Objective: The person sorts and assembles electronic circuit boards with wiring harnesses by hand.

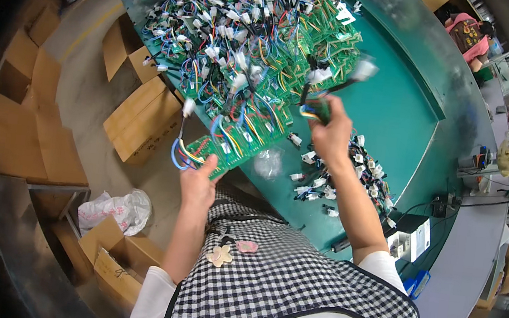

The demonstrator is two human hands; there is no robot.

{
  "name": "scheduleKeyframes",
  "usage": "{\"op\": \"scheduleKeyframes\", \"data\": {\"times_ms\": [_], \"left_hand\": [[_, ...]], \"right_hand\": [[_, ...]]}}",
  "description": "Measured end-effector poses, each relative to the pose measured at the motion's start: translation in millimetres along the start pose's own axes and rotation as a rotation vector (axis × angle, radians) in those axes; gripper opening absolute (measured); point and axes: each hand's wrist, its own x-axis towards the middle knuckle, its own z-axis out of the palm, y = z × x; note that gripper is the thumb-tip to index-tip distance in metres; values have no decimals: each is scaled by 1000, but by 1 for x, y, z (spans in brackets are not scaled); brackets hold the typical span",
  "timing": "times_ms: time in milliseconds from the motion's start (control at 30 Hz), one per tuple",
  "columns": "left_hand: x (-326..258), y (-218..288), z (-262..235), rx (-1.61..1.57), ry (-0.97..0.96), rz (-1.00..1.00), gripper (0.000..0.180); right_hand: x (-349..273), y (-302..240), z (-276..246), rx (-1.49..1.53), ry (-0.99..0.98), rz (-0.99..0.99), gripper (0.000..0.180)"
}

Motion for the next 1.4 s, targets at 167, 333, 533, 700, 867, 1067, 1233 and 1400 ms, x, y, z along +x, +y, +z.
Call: {"op": "scheduleKeyframes", "data": {"times_ms": [167,333,533,700,867,1067,1233,1400], "left_hand": [[2,12,-8,-137,-216,-11,26],[4,6,-1,-47,-355,8,29],[6,-15,18,432,-38,379,32],[26,3,26,-85,-230,27,35],[40,-10,34,-45,-342,0,36],[75,-35,60,79,94,179,28],[82,4,93,-98,-402,-138,30],[86,5,121,-114,-475,-237,31]], "right_hand": [[12,-28,-14,529,-506,226,43],[-10,10,24,747,-368,385,58],[-17,-23,26,-185,-135,39,64],[20,-43,-12,536,-552,353,48],[6,-9,26,657,-447,351,50],[19,-37,32,-140,-140,133,67],[65,-47,-11,582,-483,290,58],[64,-19,15,607,-430,303,56]]}}
